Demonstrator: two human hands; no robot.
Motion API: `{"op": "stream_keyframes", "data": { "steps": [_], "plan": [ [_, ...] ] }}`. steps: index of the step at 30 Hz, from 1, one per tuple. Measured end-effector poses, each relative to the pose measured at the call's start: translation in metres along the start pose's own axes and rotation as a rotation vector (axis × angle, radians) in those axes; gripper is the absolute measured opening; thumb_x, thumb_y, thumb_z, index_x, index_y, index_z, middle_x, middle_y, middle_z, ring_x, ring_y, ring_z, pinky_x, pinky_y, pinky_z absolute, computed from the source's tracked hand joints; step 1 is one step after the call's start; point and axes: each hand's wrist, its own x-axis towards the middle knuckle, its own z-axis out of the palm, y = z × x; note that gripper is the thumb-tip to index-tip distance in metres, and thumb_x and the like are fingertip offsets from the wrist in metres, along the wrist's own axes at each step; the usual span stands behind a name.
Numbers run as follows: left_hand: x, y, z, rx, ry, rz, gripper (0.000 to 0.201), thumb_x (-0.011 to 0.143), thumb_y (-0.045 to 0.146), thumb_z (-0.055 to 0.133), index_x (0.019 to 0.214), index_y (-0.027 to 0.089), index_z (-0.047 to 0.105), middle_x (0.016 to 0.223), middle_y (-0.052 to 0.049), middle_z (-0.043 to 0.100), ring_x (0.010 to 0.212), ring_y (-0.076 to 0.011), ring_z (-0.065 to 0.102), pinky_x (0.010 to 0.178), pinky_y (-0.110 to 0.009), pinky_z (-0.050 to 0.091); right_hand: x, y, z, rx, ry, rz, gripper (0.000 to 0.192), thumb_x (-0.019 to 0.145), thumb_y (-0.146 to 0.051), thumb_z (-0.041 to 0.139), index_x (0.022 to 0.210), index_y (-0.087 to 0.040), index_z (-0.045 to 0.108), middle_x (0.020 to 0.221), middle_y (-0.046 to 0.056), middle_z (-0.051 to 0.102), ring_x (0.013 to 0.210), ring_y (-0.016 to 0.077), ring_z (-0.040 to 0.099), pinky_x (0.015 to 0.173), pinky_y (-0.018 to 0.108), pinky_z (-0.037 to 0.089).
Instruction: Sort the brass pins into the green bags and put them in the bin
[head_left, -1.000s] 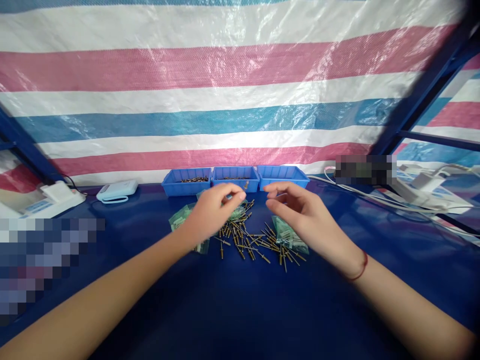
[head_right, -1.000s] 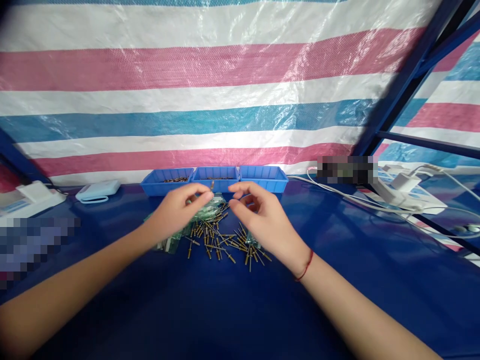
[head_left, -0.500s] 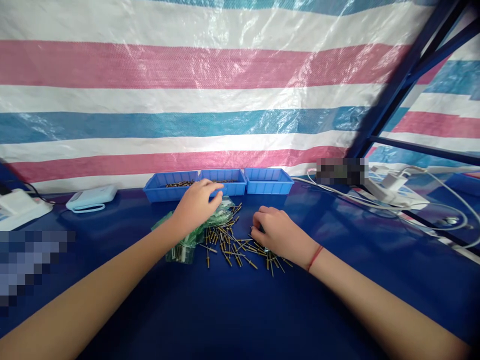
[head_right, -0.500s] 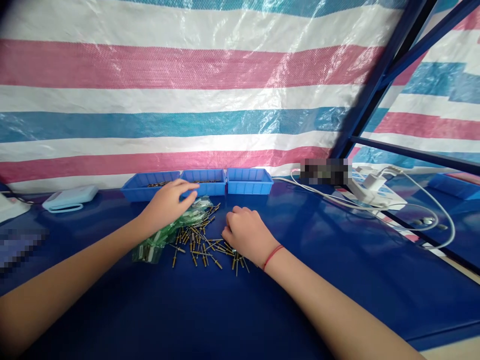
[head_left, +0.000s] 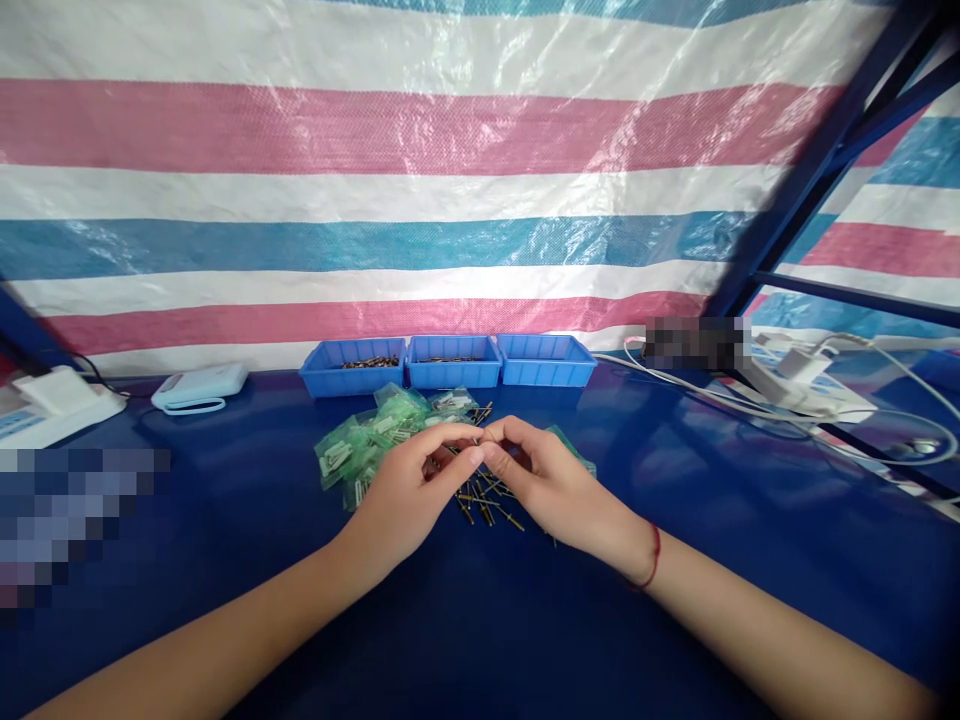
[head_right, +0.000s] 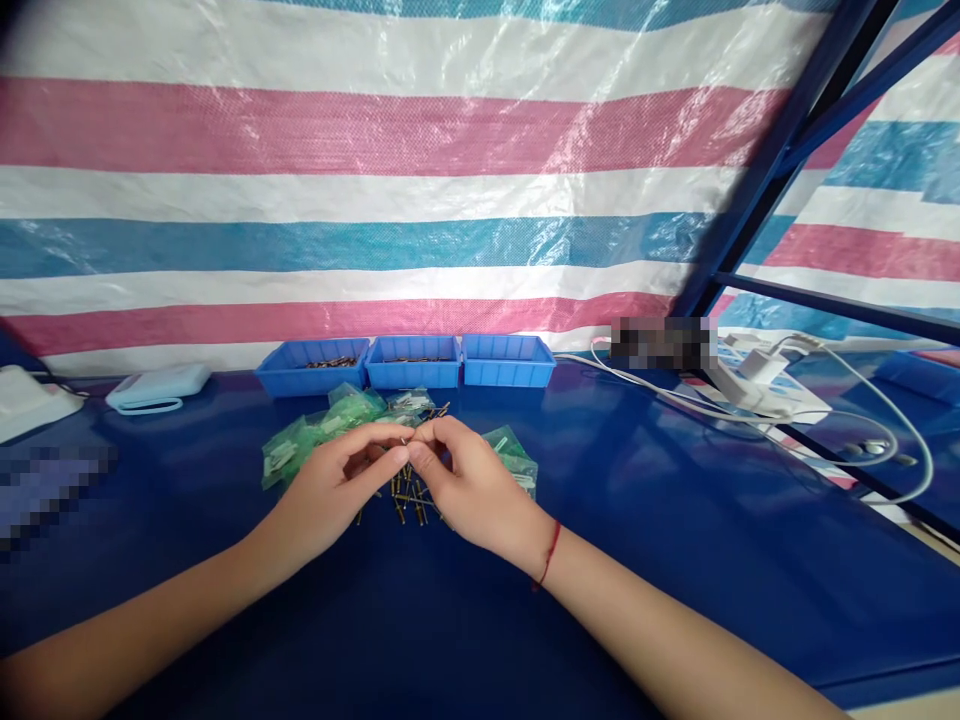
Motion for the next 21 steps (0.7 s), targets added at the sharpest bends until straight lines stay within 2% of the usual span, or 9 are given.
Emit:
{"op": "stream_keyframes", "data": {
  "steps": [3,5,9,13,16,21],
  "plan": [
    [-0.001,-0.0012,-0.0018,-0.063,0.01,-0.02,0.02,0.083,0.038,0.062,0.095,0.022,0.068,0.085,-0.001,0.067,0.071,-0.0147,0.058,0.064,-0.026,0.045,-0.0018,-0.0033,0.0026,0.227,-0.078,0.112,0.027,0.088,-0.045,0.055,0.082,-0.019,0.057,0.073,0.0,0.054,0.068,0.0147,0.049,0.061,0.027,0.038],
    [-0.0013,-0.002,-0.0031,-0.095,0.01,-0.037,0.018,0.082,0.037,0.063,0.09,0.021,0.067,0.079,0.0,0.065,0.067,-0.0136,0.056,0.061,-0.025,0.044,-0.002,-0.0047,0.003,0.325,-0.085,0.159,0.029,0.085,-0.046,0.059,0.082,-0.018,0.06,0.071,-0.001,0.052,0.065,0.0124,0.046,0.058,0.025,0.036],
    [-0.0017,-0.0029,-0.0044,-0.158,0.055,-0.097,0.022,0.084,0.042,0.061,0.089,0.022,0.065,0.069,0.003,0.06,0.059,-0.0114,0.05,0.054,-0.023,0.041,-0.0017,-0.008,0.0038,0.451,-0.078,0.186,0.025,0.084,-0.043,0.062,0.085,-0.017,0.063,0.076,0.0,0.056,0.071,0.012,0.051,0.065,0.025,0.04],
    [-0.0019,-0.0018,-0.0047,-0.188,0.149,-0.062,0.022,0.083,0.042,0.062,0.09,0.021,0.066,0.078,0.001,0.064,0.066,-0.012,0.055,0.059,-0.023,0.043,-0.0019,-0.0092,0.0051,0.432,-0.088,0.163,0.022,0.079,-0.038,0.068,0.086,-0.018,0.065,0.078,-0.001,0.06,0.071,0.0121,0.052,0.067,0.026,0.04],
    [-0.0025,-0.0015,-0.0038,-0.181,0.138,-0.065,0.022,0.083,0.041,0.063,0.093,0.021,0.067,0.078,0.0,0.065,0.067,-0.0128,0.057,0.058,-0.023,0.044,-0.0015,-0.0076,0.0057,0.398,-0.071,0.129,0.023,0.079,-0.039,0.068,0.081,-0.017,0.065,0.075,0.0,0.06,0.069,0.0122,0.051,0.067,0.027,0.04],
    [-0.0024,-0.0048,-0.0015,-0.177,0.142,-0.045,0.022,0.082,0.039,0.064,0.093,0.021,0.069,0.081,0.0,0.069,0.069,-0.0137,0.06,0.06,-0.023,0.047,-0.0009,-0.0057,0.0064,0.372,-0.066,0.109,0.022,0.081,-0.037,0.066,0.083,-0.015,0.065,0.076,0.001,0.061,0.07,0.0127,0.052,0.067,0.027,0.041]
  ]
}}
